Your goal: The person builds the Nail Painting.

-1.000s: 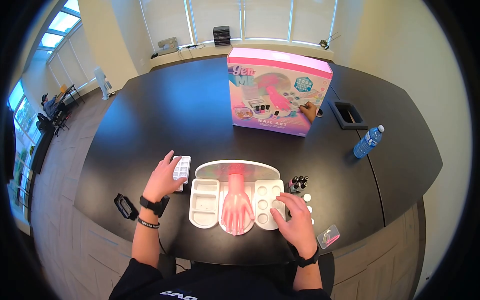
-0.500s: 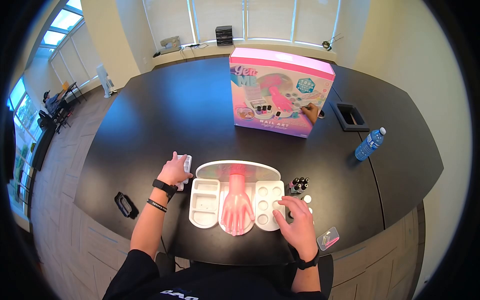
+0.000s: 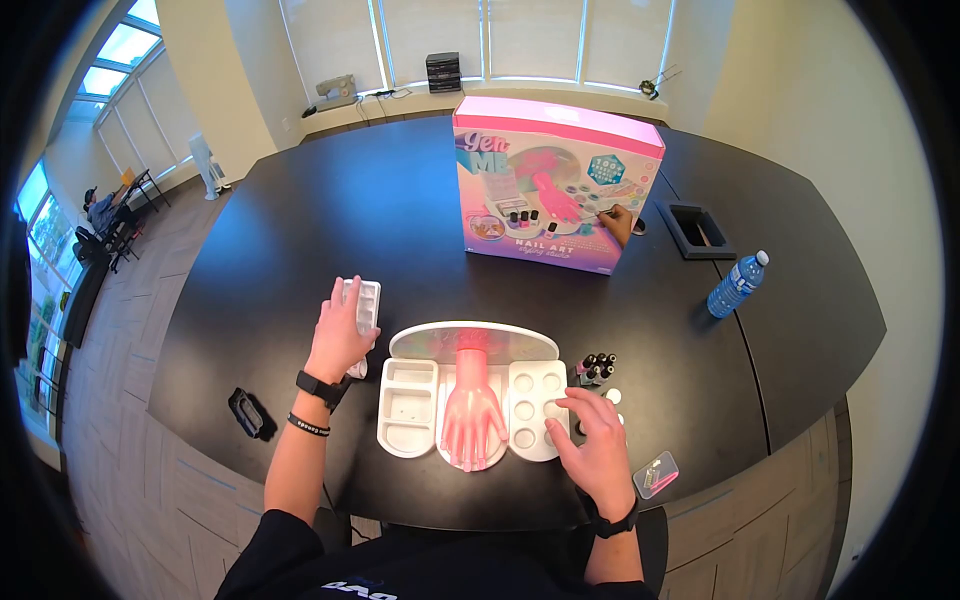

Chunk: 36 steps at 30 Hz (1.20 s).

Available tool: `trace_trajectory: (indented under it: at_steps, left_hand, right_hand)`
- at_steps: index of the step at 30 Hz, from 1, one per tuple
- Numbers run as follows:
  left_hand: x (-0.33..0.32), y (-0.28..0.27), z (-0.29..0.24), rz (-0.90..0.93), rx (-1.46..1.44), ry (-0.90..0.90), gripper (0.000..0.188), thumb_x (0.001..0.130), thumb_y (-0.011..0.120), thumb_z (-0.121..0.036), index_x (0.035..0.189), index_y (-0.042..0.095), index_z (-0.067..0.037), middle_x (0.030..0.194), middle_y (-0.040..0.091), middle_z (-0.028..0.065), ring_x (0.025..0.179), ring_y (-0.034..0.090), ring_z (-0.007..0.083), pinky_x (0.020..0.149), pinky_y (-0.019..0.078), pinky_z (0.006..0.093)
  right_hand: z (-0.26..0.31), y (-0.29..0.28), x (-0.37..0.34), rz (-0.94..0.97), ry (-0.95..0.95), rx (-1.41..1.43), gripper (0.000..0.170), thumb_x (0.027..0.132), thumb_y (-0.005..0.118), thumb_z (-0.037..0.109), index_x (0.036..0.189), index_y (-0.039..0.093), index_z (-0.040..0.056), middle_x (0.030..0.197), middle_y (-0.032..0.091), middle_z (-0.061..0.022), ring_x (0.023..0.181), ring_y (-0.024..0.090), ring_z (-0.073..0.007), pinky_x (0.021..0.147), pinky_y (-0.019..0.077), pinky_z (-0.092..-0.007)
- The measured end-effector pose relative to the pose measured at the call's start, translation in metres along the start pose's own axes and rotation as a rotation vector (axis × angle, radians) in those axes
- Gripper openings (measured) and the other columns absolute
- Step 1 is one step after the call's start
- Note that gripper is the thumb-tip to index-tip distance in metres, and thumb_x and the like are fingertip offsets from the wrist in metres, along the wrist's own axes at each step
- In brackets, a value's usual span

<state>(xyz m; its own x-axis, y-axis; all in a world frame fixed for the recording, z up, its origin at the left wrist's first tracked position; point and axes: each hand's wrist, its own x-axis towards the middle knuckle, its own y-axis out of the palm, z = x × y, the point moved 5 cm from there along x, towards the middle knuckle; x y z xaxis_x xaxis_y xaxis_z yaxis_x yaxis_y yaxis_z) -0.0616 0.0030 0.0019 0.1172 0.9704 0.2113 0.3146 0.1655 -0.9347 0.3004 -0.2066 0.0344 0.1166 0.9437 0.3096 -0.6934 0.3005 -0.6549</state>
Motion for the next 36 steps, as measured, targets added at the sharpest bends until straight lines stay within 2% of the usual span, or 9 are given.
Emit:
trace_trajectory:
  at_steps: [5,9,11,12,17,19,20,29,36]
  left_hand:
    - [-0.026,-0.045,-0.03,-0.295,-0.111,0.127,0.103,0.078,0.092,-0.015,0.166,0.039,-0.009,0.165,0.038,0.0265,0.126,0.059,0.0447,0.102,0.0571,0.0518]
    - [-0.049,-0.062,-0.045,-0.304,-0.254,0.078,0.103,0.076,0.095,-0.015,0.165,0.043,-0.01,0.158,0.044,0.023,0.126,0.062,0.0427,0.105,0.0566,0.0499]
    - [-0.063,-0.059,-0.048,-0.346,-0.37,0.078,0.105,0.072,0.098,-0.013,0.163,0.046,-0.011,0.155,0.043,0.0195,0.125,0.063,0.038,0.094,0.0622,0.0465]
    - [-0.068,-0.057,-0.051,-0.344,-0.396,0.082,0.101,0.074,0.096,-0.018,0.161,0.046,-0.01,0.153,0.042,0.0219,0.114,0.062,0.0385,0.099,0.0555,0.0494]
    - [-0.079,-0.042,-0.066,-0.327,-0.451,0.05,0.096,0.071,0.099,-0.019,0.15,0.046,-0.008,0.15,0.039,0.0211,0.121,0.06,0.0423,0.1,0.0546,0.0519]
    - [-0.079,-0.034,-0.067,-0.376,-0.357,0.074,0.097,0.068,0.101,-0.018,0.147,0.045,-0.01,0.15,0.039,0.0174,0.12,0.062,0.0377,0.084,0.0632,0.0461]
    - [-0.079,-0.033,-0.07,-0.379,-0.343,0.089,0.094,0.069,0.101,-0.019,0.143,0.044,-0.008,0.147,0.038,0.018,0.115,0.063,0.0376,0.083,0.0612,0.0458]
    - [-0.084,-0.023,-0.086,-0.378,-0.295,0.093,0.095,0.066,0.101,-0.018,0.14,0.043,-0.006,0.144,0.039,0.0216,0.125,0.054,0.0453,0.1,0.0517,0.0531]
    - [-0.085,-0.016,-0.092,-0.379,-0.255,0.066,0.093,0.066,0.101,-0.018,0.14,0.044,-0.006,0.146,0.04,0.023,0.128,0.053,0.046,0.102,0.0517,0.0534]
  right_hand:
    - [0.002,-0.001,0.0,-0.018,-0.007,-0.006,0.029,0.09,0.082,0.016,0.115,0.076,0.0019,0.131,0.073,-0.0141,0.118,0.067,-0.0359,0.097,0.0551,-0.0448]
    - [0.005,-0.001,0.0,-0.036,-0.021,-0.004,0.029,0.09,0.082,0.014,0.115,0.076,0.0013,0.132,0.073,-0.0141,0.119,0.067,-0.0359,0.099,0.0544,-0.0454]
    - [0.005,0.0,0.0,-0.04,-0.02,0.0,0.029,0.09,0.082,0.014,0.115,0.076,0.0013,0.132,0.073,-0.0141,0.119,0.067,-0.0358,0.1,0.0541,-0.0456]
    - [0.005,-0.001,0.0,-0.048,-0.028,0.0,0.028,0.09,0.082,0.014,0.114,0.076,0.0015,0.132,0.073,-0.0141,0.12,0.067,-0.0357,0.1,0.0541,-0.0454]
    - [0.009,-0.001,0.0,-0.049,-0.005,0.015,0.027,0.089,0.082,0.013,0.114,0.077,0.002,0.131,0.073,-0.0138,0.12,0.067,-0.0353,0.101,0.0539,-0.0448]
    - [0.01,-0.001,0.0,-0.049,-0.018,0.019,0.027,0.089,0.082,0.013,0.113,0.077,0.0022,0.131,0.073,-0.0133,0.121,0.067,-0.0349,0.1,0.054,-0.0444]
    - [0.01,-0.001,-0.001,-0.05,-0.018,0.019,0.027,0.089,0.082,0.013,0.113,0.077,0.0022,0.131,0.073,-0.0133,0.121,0.067,-0.0349,0.1,0.054,-0.0444]
    - [0.006,-0.001,-0.004,-0.051,0.006,0.03,0.027,0.089,0.082,0.012,0.114,0.077,0.003,0.131,0.073,-0.0123,0.122,0.066,-0.0341,0.101,0.054,-0.0444]
    - [0.007,0.0,-0.004,-0.051,-0.003,0.036,0.026,0.089,0.082,0.013,0.113,0.077,0.003,0.13,0.073,-0.0126,0.121,0.067,-0.0342,0.102,0.0537,-0.0445]
